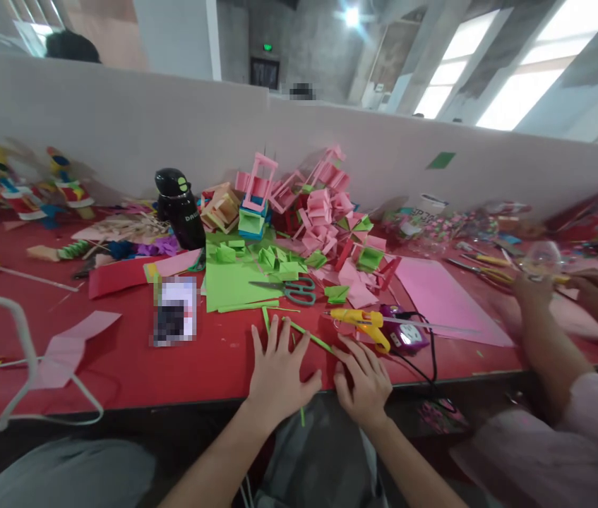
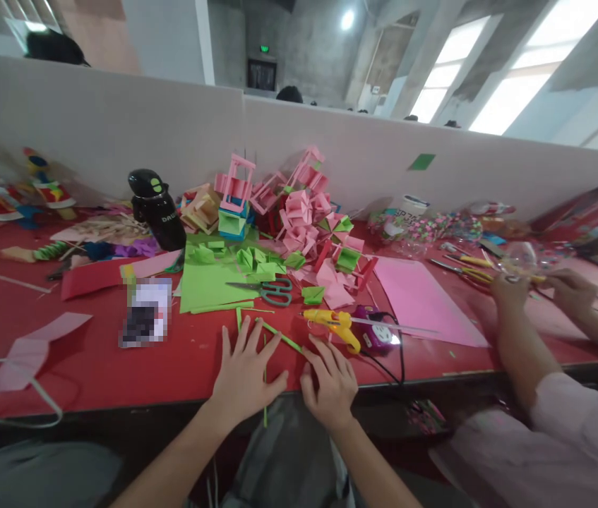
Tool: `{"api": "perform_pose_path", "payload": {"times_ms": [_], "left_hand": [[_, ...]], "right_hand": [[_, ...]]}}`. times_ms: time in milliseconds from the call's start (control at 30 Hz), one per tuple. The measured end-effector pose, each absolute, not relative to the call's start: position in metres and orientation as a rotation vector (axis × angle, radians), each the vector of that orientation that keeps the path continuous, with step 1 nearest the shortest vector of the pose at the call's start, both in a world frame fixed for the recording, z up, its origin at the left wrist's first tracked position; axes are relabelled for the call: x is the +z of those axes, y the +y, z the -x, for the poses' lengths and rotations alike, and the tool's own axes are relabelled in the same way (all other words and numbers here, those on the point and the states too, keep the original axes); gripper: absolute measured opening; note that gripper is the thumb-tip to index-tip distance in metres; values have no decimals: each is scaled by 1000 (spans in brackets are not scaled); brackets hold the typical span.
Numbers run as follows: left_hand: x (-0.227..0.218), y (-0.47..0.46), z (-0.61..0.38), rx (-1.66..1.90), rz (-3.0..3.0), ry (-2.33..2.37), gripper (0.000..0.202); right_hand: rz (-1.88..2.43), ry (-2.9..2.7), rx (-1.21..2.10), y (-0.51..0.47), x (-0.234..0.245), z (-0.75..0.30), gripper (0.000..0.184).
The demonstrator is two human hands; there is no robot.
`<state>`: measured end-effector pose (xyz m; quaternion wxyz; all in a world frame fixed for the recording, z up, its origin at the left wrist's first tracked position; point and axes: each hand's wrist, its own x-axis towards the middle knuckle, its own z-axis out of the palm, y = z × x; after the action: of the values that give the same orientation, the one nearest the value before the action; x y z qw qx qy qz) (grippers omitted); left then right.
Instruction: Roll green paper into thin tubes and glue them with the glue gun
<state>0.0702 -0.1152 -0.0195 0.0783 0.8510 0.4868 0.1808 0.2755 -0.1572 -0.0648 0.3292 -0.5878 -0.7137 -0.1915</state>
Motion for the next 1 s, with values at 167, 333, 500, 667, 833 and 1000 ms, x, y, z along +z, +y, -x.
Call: {"api": "perform_pose_path", "payload": {"times_ms": [167, 333, 500, 667, 833, 1000], "left_hand": [[-18, -117, -68, 499, -2588, 1437, 69], [-18, -119, -68, 486, -2597, 1459, 65], [-18, -116, -68, 476, -2523, 1435, 56], [-15, -110, -62, 551, -2335, 1353, 57], [-12, -94, -33, 909, -2143, 1216, 48], [3, -70, 13, 1074, -2197, 1276, 35]], "right_hand": [[1517, -1836, -502, -157, -63, -273, 30], [1557, -1821, -457, -159, -58, -268, 27], [1526, -1776, -478, -158, -61, -267, 25], [1525, -1775, -454, -157, -63, -267, 27], [1526, -1773, -436, -158, -63, -268, 27], [1519, -1760, -477, -158, -63, -268, 37]]}}
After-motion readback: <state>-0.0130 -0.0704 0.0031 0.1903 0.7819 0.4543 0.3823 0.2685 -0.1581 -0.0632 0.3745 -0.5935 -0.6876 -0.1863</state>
